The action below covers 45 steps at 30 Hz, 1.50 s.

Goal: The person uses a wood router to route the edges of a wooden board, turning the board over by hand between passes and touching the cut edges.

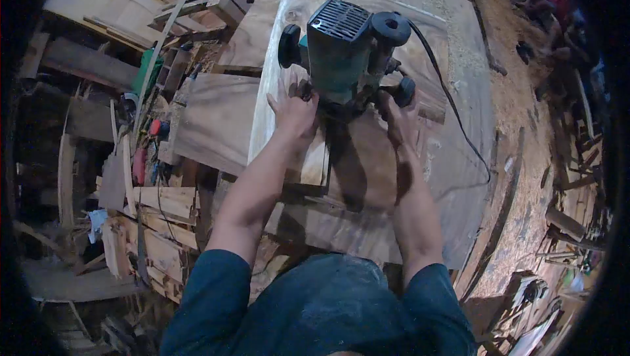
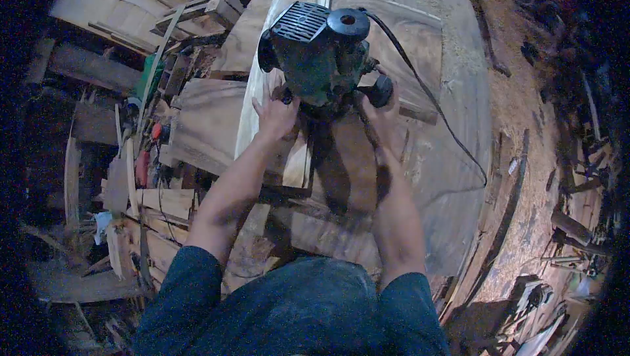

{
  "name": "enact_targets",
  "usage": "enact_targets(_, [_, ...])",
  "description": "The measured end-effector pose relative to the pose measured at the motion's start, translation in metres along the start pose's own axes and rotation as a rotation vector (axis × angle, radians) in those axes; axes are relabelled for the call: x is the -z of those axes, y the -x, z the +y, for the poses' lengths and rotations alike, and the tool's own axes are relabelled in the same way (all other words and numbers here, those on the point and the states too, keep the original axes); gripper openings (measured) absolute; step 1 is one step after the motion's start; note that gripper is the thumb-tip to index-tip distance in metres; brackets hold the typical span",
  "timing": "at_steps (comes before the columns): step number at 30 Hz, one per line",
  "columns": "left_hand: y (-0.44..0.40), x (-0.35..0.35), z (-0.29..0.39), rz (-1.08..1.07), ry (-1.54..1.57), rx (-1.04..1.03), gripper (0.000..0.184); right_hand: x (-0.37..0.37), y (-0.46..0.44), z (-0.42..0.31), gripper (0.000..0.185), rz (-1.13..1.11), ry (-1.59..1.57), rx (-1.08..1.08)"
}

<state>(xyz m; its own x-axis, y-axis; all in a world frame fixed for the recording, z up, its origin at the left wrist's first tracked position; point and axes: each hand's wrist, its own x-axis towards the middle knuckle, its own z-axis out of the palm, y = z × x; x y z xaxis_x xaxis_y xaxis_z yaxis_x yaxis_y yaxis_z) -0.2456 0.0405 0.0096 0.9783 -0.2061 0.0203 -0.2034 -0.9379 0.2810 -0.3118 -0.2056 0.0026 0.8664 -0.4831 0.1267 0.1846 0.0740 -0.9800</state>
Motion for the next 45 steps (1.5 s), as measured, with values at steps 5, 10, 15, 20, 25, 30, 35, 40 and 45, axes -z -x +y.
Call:
enact_targets(5, [0.002, 0.011, -0.003, -0.067, -0.051, -0.066, 0.066, -0.008, 0.005, -0.017, 0.057, 0.074, 0.012, -0.092])
enact_targets(10, [-0.013, 0.043, -0.058, -0.151, 0.897, -0.127, 0.064, -0.005, -0.006, -0.005, 0.052, 0.059, 0.06, 0.04])
enact_targets(15, [-0.103, 0.061, -0.035, -0.17, 1.219, 0.03, 0.033, -0.013, 0.002, -0.049, 0.05, 0.051, 0.092, 0.0])
enact_targets(20, [-0.069, 0.064, 0.03, -0.076, 1.111, -0.09, 0.03, 0.054, 0.012, -0.077, 0.046, 0.042, 0.36, -0.02])
enact_targets(25, [0.002, 0.062, 0.129, -0.474, 0.833, -0.014, 0.043, 0.145, 0.052, -0.149, 0.037, 0.165, 0.162, -0.33])
enact_targets(30, [0.076, -0.037, 0.214, -0.638, 0.881, 0.003, 0.041, 0.253, 0.121, -0.168, 0.015, 0.182, 0.175, -0.453])
enact_targets(35, [0.125, -0.088, 0.262, -0.736, 0.687, -0.178, 0.045, 0.353, 0.193, -0.125, 0.018, 0.427, 0.133, -0.71])
enact_targets(40, [0.126, -0.064, 0.276, -0.778, 0.624, -0.048, 0.044, 0.373, 0.202, -0.104, 0.019, 0.554, 0.045, -0.768])
enact_targets(45, [0.119, -0.065, 0.248, -0.632, 0.502, -0.197, 0.048, 0.386, 0.177, -0.091, 0.016, 0.418, 0.006, -0.838])
